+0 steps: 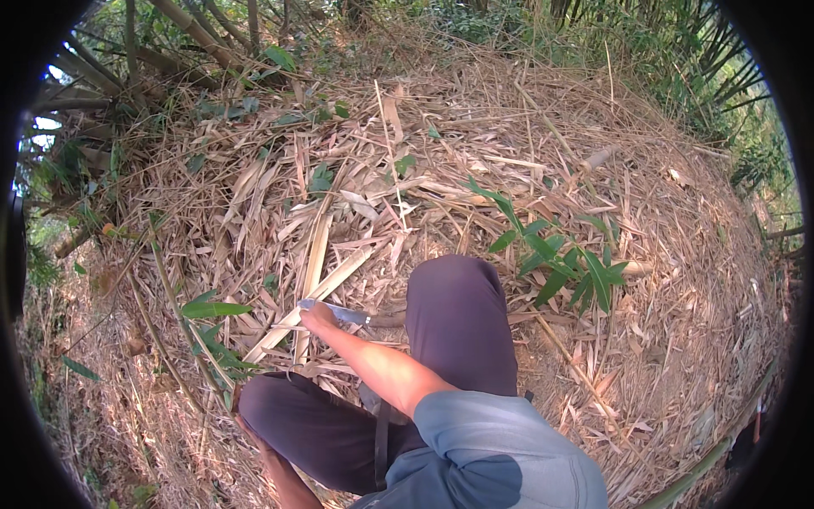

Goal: The person selects a bamboo stalk in a forest, cuts it into sections, and then sits on the ground to split the sections into thin strips using a machete. The person repeatedly slices the bamboo against their leg to produce uniform strips.

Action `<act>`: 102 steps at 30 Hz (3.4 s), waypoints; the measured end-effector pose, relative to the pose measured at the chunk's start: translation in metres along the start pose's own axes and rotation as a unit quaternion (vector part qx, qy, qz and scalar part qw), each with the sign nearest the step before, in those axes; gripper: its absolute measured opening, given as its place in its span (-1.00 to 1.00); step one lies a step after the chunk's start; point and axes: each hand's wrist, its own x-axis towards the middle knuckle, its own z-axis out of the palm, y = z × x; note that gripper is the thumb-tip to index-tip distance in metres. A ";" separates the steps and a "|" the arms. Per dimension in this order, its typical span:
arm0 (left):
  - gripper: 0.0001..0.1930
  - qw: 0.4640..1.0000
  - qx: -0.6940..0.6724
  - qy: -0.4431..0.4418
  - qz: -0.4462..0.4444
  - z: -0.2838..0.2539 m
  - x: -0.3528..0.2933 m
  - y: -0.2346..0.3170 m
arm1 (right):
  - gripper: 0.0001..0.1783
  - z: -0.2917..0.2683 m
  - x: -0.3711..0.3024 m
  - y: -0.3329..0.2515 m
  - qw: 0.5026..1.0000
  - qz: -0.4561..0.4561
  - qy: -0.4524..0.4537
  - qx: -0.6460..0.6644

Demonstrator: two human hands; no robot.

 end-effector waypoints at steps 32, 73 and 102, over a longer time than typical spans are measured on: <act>-0.73 0.914 0.148 0.287 0.245 0.019 -0.105 0.081 | -0.65 0.020 -0.062 0.004 0.993 -0.083 -0.051 -0.063; -0.55 0.671 0.724 0.125 0.100 -0.002 0.000 0.104 | -0.71 -0.094 -0.008 0.062 0.970 0.005 0.222 -0.099; -0.70 0.983 0.011 -0.155 0.102 0.090 0.071 0.158 | -0.26 -0.077 -0.003 0.023 0.885 -0.152 -0.011 -0.440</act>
